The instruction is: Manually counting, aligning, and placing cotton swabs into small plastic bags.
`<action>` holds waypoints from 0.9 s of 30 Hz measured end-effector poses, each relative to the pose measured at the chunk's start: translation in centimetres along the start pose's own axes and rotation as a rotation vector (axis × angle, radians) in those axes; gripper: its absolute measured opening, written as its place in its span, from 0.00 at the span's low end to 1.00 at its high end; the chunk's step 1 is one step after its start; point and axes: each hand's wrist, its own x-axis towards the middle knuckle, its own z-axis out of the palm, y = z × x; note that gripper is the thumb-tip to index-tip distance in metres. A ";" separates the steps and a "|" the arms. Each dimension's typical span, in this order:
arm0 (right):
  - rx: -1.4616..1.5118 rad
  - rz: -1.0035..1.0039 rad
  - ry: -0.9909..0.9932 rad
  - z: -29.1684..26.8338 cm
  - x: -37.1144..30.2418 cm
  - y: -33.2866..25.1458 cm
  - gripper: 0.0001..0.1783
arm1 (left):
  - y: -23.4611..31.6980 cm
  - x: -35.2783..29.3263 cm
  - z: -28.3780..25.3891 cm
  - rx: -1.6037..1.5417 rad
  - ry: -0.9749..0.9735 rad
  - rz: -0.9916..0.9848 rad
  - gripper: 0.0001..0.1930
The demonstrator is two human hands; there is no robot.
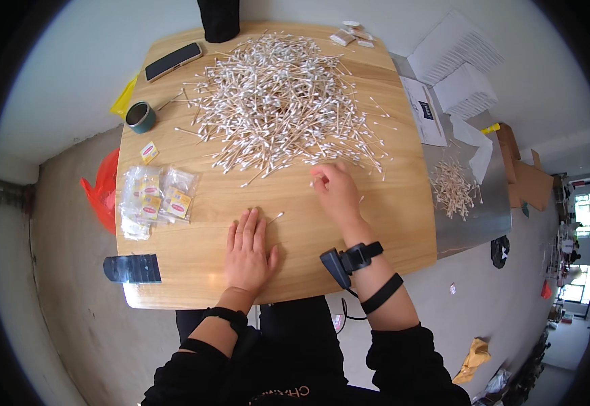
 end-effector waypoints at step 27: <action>-0.124 0.068 -0.099 5.4 0.6 -4.7 0.13 | -0.2 -0.2 -0.1 0.012 -0.036 -0.035 0.34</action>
